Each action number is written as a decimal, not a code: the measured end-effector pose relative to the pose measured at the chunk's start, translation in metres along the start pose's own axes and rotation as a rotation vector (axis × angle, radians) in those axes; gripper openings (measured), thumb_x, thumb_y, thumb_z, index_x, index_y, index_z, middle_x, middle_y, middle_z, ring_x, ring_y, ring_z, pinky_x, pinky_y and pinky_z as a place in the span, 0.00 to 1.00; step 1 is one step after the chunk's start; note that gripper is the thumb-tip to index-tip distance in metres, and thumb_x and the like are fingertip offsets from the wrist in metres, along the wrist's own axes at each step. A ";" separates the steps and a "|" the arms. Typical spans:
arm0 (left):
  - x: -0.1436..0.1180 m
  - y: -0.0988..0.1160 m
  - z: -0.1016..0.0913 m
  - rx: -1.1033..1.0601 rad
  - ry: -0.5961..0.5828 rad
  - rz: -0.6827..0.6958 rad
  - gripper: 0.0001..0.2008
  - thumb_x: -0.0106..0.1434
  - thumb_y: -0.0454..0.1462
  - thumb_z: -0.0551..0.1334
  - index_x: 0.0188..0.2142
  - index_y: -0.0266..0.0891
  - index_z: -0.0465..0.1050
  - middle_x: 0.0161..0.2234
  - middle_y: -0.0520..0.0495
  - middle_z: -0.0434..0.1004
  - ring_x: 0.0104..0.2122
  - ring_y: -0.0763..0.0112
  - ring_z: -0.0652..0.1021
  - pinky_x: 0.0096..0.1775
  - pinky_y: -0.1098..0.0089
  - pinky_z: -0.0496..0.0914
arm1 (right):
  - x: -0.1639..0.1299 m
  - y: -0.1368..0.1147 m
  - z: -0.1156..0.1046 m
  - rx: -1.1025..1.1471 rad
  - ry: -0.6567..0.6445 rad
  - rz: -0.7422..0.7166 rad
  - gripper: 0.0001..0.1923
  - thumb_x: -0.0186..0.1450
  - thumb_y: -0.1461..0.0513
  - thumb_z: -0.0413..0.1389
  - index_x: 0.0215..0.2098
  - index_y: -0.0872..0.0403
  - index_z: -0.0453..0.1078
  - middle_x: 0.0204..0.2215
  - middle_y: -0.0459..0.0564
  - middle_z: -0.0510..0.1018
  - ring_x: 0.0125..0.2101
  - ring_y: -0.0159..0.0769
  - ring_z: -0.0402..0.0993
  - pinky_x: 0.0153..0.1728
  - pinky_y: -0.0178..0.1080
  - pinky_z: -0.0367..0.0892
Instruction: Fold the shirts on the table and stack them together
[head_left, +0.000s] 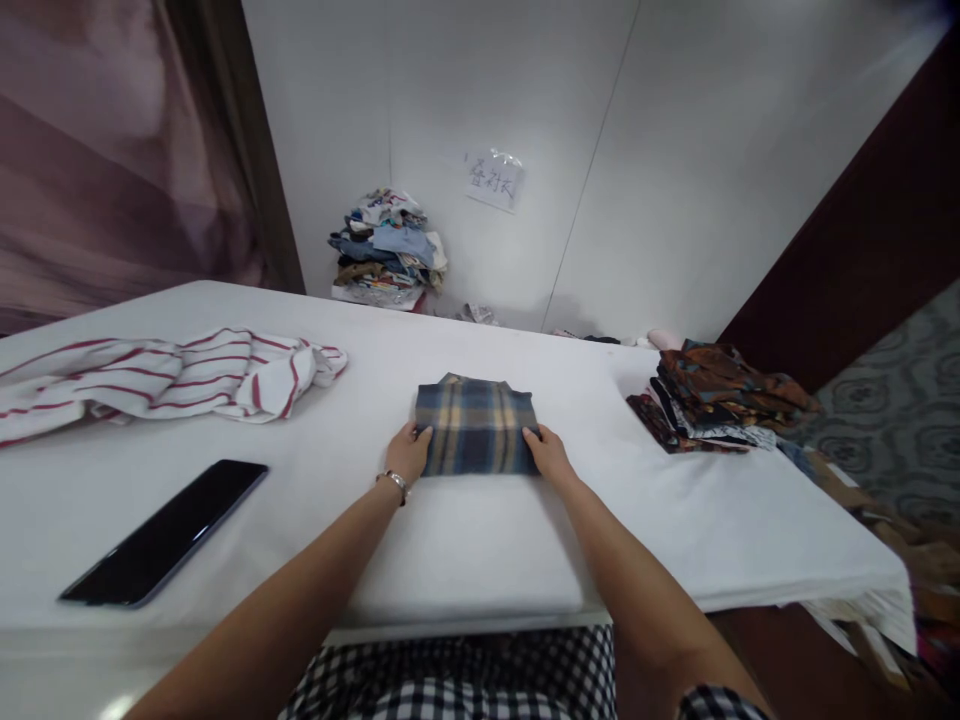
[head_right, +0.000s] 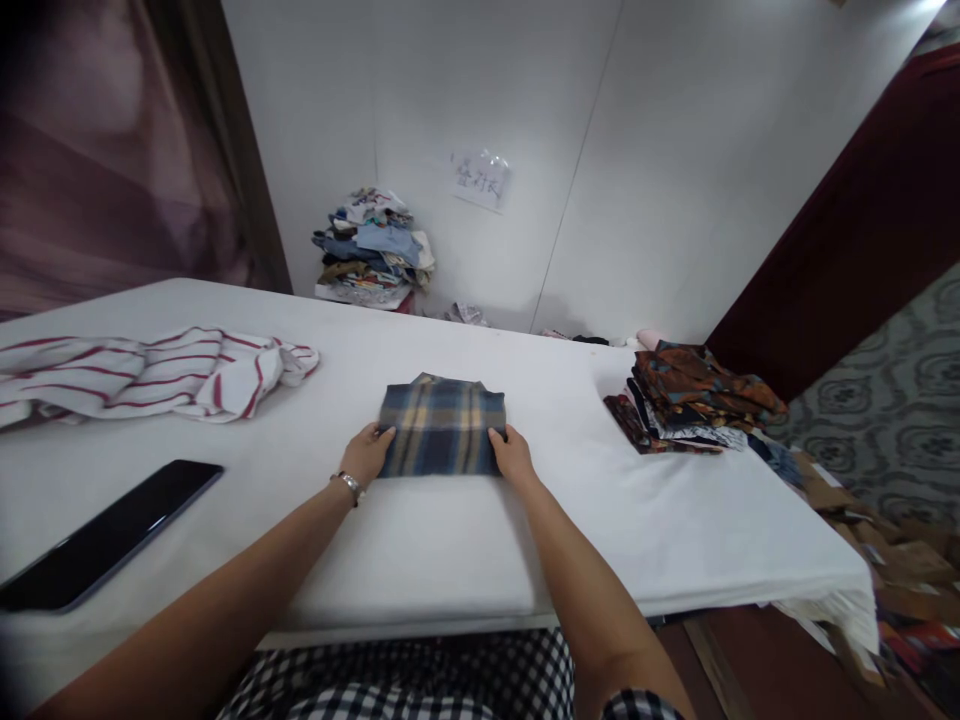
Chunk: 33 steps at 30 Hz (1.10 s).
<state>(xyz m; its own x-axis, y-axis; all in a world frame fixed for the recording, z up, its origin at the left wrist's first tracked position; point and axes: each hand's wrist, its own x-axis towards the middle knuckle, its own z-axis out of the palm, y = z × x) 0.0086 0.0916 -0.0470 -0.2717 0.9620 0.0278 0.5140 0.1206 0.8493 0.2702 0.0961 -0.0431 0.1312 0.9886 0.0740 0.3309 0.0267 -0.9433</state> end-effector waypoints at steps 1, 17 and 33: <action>-0.003 0.002 0.000 -0.010 0.008 0.005 0.14 0.62 0.43 0.52 0.43 0.42 0.70 0.42 0.43 0.79 0.44 0.58 0.77 0.45 0.63 0.69 | -0.002 -0.001 0.001 -0.027 0.010 -0.022 0.15 0.57 0.49 0.54 0.30 0.52 0.71 0.27 0.47 0.76 0.32 0.40 0.69 0.38 0.41 0.64; -0.008 0.000 -0.005 -0.173 -0.055 -0.104 0.18 0.58 0.48 0.58 0.39 0.36 0.73 0.37 0.41 0.80 0.40 0.58 0.78 0.41 0.64 0.71 | -0.003 0.014 -0.014 -0.022 0.055 0.191 0.42 0.56 0.46 0.58 0.63 0.56 0.57 0.36 0.54 0.78 0.39 0.43 0.74 0.43 0.41 0.65; -0.084 0.005 -0.063 -0.415 -0.319 0.051 0.37 0.52 0.49 0.65 0.58 0.38 0.58 0.54 0.38 0.70 0.54 0.53 0.71 0.54 0.56 0.67 | -0.078 -0.007 -0.048 0.403 -0.108 0.188 0.51 0.53 0.51 0.64 0.67 0.51 0.44 0.30 0.46 0.78 0.37 0.41 0.75 0.42 0.43 0.67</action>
<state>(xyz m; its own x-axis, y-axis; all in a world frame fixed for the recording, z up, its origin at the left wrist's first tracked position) -0.0170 -0.0043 -0.0121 0.0395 0.9987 -0.0327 0.1370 0.0270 0.9902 0.3023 0.0117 -0.0267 0.0489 0.9910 -0.1243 -0.0818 -0.1200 -0.9894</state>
